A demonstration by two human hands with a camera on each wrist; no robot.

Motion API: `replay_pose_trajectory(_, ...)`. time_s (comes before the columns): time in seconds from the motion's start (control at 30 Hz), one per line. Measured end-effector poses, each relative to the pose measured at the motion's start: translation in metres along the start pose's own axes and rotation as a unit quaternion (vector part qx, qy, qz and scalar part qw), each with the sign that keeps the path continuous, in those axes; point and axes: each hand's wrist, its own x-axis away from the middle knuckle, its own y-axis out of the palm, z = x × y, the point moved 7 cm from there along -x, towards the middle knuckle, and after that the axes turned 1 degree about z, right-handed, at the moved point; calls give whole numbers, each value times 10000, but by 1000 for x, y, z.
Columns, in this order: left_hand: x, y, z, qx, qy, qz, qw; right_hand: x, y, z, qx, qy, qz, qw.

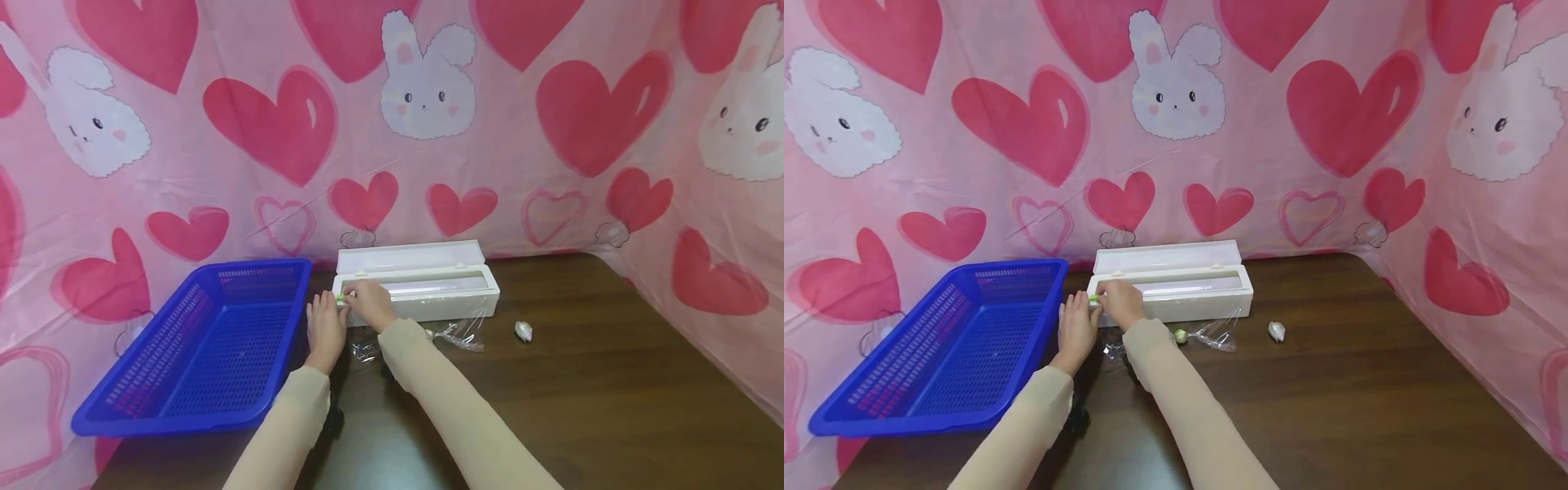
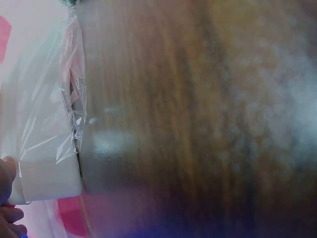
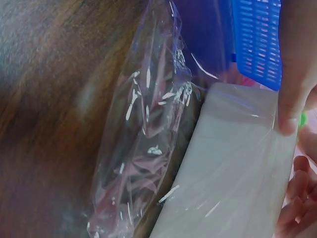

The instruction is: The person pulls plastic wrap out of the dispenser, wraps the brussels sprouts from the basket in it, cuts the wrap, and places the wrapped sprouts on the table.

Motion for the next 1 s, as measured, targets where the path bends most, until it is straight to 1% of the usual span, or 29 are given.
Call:
replay_pose_trajectory(0.27,0,1,0,-51,-20,28,10000,-1,1,3,-167,-335,-172,9992)
replay_pose_trajectory(0.57,-1,2,0,-130,-127,-142,9997,-5,0,8,-420,-537,-341,9971)
replay_pose_trajectory(0.7,-1,0,2,-181,-108,-121,9997,-4,-4,10,-357,-560,-357,9972)
replay_pose_trajectory(0.77,-1,-3,2,-218,-88,-75,9997,-4,-7,10,-320,-506,-457,9972)
replay_pose_trajectory(0.9,-2,-2,1,-296,-131,-178,9993,-1,-10,12,-122,-466,-676,9966)
replay_pose_trajectory(1.0,-1,-1,0,-306,-131,-230,9992,1,-13,18,6,-547,-708,9960)
